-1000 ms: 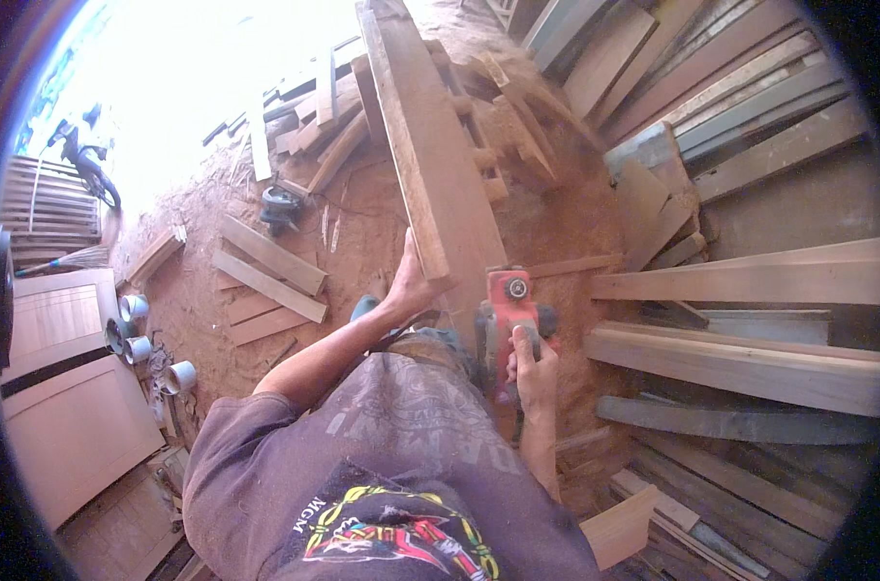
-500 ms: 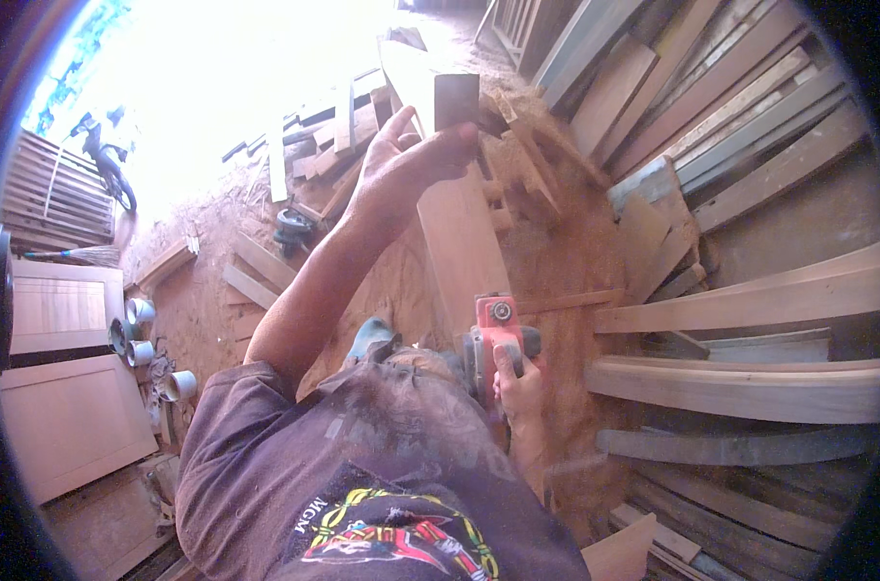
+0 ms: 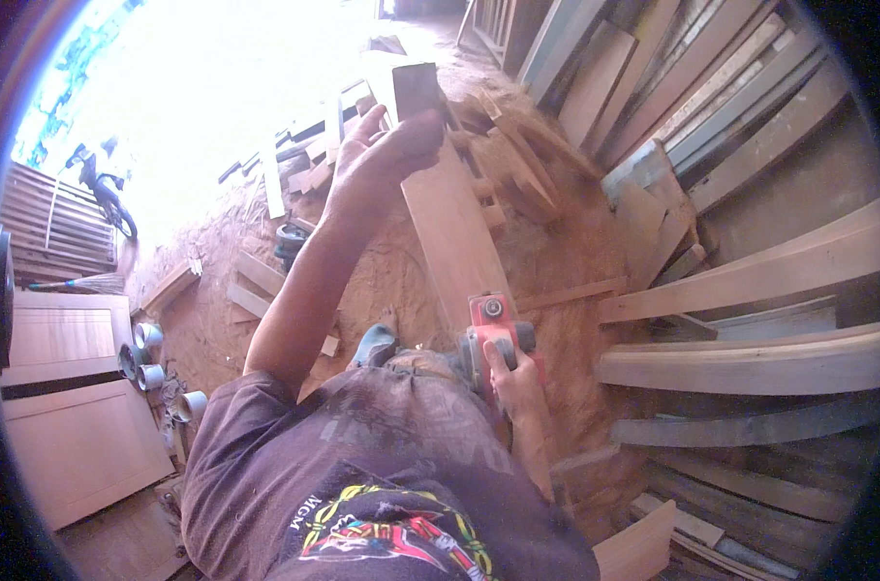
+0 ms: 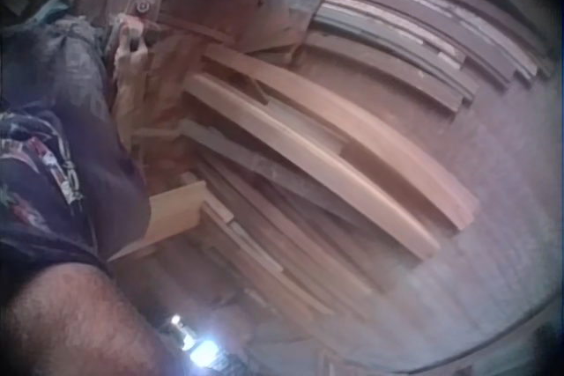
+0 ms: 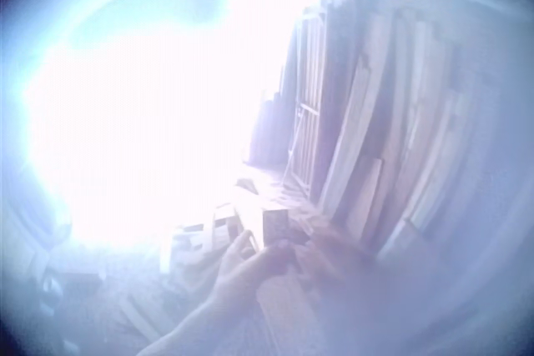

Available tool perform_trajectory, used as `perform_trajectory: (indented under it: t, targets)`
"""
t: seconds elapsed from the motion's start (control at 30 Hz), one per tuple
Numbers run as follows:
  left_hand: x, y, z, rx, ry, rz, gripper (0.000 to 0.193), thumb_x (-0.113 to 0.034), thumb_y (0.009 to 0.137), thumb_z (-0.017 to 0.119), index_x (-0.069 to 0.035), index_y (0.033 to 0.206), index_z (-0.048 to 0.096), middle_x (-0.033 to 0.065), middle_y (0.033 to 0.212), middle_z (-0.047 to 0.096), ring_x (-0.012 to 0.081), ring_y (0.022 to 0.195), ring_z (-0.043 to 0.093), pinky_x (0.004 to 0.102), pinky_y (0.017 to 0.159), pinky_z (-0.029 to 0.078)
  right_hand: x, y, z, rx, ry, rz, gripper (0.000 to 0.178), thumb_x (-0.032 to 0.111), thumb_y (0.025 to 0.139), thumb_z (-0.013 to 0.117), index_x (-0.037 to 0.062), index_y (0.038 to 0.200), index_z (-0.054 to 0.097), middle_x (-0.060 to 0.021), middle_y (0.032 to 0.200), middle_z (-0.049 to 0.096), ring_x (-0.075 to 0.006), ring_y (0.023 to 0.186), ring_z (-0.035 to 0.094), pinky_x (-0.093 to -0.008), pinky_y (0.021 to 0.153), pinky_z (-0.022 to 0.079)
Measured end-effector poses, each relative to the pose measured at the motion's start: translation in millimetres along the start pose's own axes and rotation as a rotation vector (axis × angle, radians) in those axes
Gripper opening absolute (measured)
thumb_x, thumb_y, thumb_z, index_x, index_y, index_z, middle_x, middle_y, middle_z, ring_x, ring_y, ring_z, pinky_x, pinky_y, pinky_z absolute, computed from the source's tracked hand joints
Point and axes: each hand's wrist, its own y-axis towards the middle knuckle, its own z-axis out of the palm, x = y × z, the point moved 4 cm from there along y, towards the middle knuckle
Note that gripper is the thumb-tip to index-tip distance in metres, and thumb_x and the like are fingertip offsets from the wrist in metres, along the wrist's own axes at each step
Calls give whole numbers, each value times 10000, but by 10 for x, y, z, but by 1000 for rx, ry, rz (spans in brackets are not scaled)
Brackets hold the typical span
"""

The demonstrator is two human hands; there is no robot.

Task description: The person uses a handheld electric sander to smooth the surface of a wooden plank. They repeatedly sand the plank, rotate it to access different sides, and occasionally pause to inspect the surface.

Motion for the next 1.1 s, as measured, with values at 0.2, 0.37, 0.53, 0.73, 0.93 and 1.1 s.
perform_trajectory:
  t: [0.2,0.37,0.53,0.73,0.93,1.1]
  targets:
    - [15,-10,-53,1,79,-53,525,-219,1008,740,4,1431,524,125,1187,731,179,1043,721,341,900,600,45,10,7,4,-7,-7,404,456,1014,745,88,878,648,49,636,550,-46,499,508,-247,442,403]
    - [77,-48,-61,22,93,-95,564,-258,998,760,0,1436,516,120,1188,728,195,1077,714,356,966,573,-7,-5,5,-28,-2,-20,384,447,1017,745,84,911,679,54,640,549,-43,500,503,-244,441,397]
    - [850,-534,-192,116,215,-140,846,-160,871,882,-12,1548,397,148,1337,669,236,1201,669,394,1074,528,45,-73,-11,-43,-28,1,361,425,1030,733,75,946,705,57,653,549,-40,510,494,-238,447,376]
    - [2561,-1154,-784,80,439,-409,1376,-330,712,995,38,1674,82,253,1582,379,367,1482,423,473,1222,392,108,-273,-98,-67,24,39,413,472,1042,703,61,1001,710,59,663,544,-53,547,500,-256,484,382]
    - [3005,-1237,-986,101,1114,-304,1369,-447,713,943,-7,1695,97,226,1751,110,435,1617,146,637,1248,258,373,-422,-121,-54,160,-7,460,503,1062,660,50,987,693,58,682,543,-45,547,488,-242,488,382]
    - [3002,-1172,-1068,250,1192,-164,1272,-473,790,844,27,1688,94,234,1770,81,395,1642,106,605,1247,268,632,-237,-21,34,17,14,454,451,1090,613,21,961,680,45,685,548,-45,564,508,-226,493,396]
